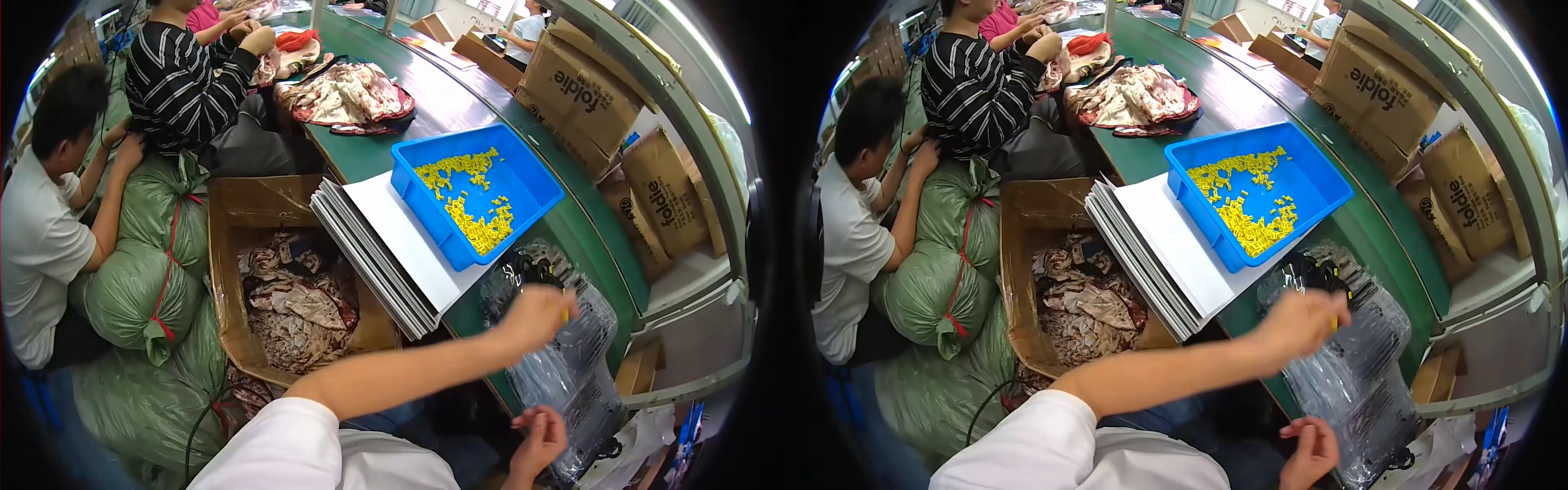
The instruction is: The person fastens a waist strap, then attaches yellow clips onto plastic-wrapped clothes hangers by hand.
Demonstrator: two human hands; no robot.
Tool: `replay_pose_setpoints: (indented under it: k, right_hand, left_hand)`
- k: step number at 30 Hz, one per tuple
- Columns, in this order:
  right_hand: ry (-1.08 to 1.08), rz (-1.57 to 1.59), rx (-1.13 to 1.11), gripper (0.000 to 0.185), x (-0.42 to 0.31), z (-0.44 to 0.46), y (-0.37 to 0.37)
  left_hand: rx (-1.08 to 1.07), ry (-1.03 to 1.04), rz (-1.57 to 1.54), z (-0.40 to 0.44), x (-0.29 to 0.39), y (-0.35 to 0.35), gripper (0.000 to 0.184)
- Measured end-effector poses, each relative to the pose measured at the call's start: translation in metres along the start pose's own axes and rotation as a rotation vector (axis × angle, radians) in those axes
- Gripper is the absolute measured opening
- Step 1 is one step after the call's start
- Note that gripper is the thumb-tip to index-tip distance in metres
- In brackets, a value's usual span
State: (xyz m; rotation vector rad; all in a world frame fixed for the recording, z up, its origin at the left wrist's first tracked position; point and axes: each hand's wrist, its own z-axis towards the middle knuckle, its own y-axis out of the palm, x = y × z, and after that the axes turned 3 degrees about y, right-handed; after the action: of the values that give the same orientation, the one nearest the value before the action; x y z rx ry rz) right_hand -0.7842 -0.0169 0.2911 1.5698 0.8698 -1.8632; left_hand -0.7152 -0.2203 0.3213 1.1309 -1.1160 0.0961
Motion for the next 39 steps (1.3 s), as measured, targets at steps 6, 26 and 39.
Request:
replay_pose_setpoints:
  k: [6,26,39]
  right_hand:
    - [-0.055,-0.153,0.132,0.015,0.004,-0.003,0.009]
    - [0.097,0.017,0.308,0.015,0.049,-0.053,-0.027]
    - [0.301,0.615,0.106,0.012,0.095,-0.064,-0.070]
  left_hand:
    - [-0.138,-0.079,0.096,-0.079,-0.083,0.011,0.027]
    - [-0.164,-0.039,0.270,-0.133,-0.165,-0.008,0.023]
    - [-0.228,-0.401,0.393,-0.145,-0.169,-0.018,0.026]
